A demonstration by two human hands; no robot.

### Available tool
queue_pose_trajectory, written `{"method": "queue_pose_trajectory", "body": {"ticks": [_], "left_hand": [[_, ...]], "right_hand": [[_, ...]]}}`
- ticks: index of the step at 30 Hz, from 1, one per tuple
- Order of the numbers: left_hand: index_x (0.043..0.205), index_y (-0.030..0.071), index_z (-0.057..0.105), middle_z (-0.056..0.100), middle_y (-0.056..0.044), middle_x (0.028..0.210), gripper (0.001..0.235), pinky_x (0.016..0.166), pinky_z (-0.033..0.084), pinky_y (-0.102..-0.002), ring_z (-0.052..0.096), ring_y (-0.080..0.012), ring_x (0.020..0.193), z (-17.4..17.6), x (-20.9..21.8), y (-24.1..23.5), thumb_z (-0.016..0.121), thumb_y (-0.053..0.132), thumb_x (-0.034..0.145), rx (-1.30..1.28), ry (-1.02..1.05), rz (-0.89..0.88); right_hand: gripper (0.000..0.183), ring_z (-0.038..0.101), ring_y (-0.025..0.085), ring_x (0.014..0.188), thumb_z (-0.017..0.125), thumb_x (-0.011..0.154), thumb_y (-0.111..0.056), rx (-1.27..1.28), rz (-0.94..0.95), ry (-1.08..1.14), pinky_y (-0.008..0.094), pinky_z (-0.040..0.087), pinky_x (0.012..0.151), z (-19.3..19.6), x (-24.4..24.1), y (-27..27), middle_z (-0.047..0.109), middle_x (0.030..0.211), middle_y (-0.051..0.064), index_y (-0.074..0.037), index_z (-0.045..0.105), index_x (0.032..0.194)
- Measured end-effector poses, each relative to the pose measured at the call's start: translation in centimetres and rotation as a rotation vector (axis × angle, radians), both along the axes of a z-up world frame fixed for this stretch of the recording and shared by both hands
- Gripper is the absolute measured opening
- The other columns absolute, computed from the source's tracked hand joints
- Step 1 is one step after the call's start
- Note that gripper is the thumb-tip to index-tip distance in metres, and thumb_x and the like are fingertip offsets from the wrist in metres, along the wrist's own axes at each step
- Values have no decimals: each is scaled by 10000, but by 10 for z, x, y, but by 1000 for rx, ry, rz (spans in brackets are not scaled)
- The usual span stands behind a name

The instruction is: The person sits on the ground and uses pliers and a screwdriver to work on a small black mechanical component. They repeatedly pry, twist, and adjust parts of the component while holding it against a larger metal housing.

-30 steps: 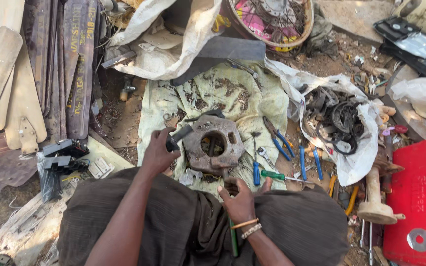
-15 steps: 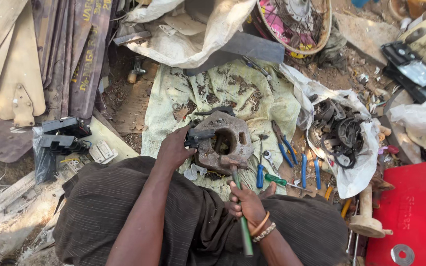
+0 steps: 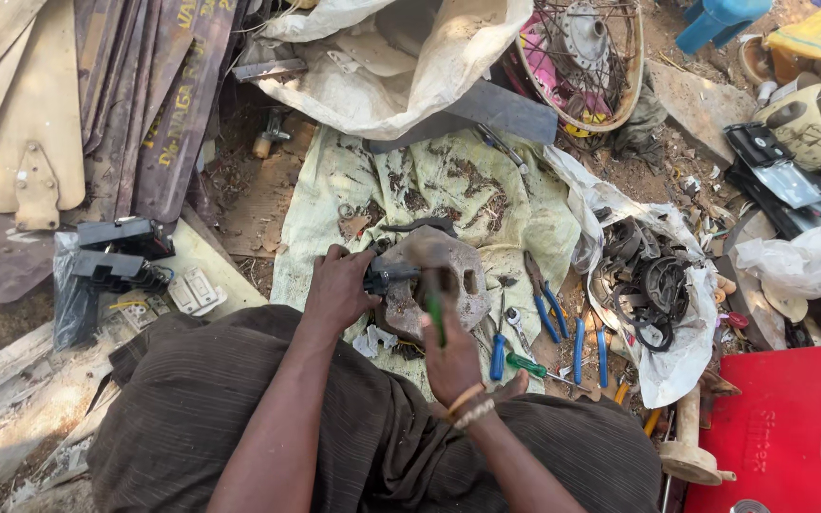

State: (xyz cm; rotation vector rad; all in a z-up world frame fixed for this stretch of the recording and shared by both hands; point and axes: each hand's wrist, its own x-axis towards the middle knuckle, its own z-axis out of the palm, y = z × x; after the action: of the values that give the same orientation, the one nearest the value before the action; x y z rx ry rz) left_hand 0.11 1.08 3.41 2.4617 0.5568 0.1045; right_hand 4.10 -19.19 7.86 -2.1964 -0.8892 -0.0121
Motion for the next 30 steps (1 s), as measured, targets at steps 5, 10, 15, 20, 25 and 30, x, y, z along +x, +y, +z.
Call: {"method": "queue_pose_trajectory", "body": {"ticks": [5,10,15,20,25,30], "left_hand": [[1297,163,638,725,-74,1140,736,1041,386,-515,551,-295,1197,1,-2,-2,934,263,631,-58,37,22],[1283,158,645,681,-71,1213,750,1050,388,-514,514,-320,1215,-12,-2,-6,923,237,591,-69,27,30],[1258,157,664,679,-64,1199,725,1057,365,-545,500,-310,1231,-18,-1,1,915,254,585,-61,-22,47],[1296,174,650,680,-44,1193,801,1041,332,-529,495,-292,1226,-13,0,-2,929,297,555,-41,-59,40],[1313,173,646,651,-65,1244,820,1019,326,-509,473,-306,1238,-13,-2,2,935,292,555,-60,-42,53],[1311,172,644,651,-57,1251,810,1037,325,-506,474,-302,1249,-25,2,1,925,298,562,-82,-17,47]], "right_hand": [[533,460,110,487,499,1014,-394,-218,-228,555,312,404,416,39,1,-5,542,646,-10,-173,522,1499],[347,471,51,452,474,1121,-358,468,-42,29,240,371,377,94,12,-29,538,637,-42,-42,601,1189],[397,476,87,549,358,1155,-449,413,-182,72,280,418,421,27,-1,-4,485,707,16,-80,502,1138],[479,500,141,497,451,1073,-532,-370,-131,331,310,371,444,-2,-1,-10,557,615,63,-83,596,988],[357,488,90,401,486,1024,-423,177,-280,372,279,424,308,92,16,-29,525,567,3,-103,619,943],[361,478,51,494,412,1193,-408,747,-12,-65,222,416,415,116,36,-19,509,673,-27,-99,554,1071]]}}
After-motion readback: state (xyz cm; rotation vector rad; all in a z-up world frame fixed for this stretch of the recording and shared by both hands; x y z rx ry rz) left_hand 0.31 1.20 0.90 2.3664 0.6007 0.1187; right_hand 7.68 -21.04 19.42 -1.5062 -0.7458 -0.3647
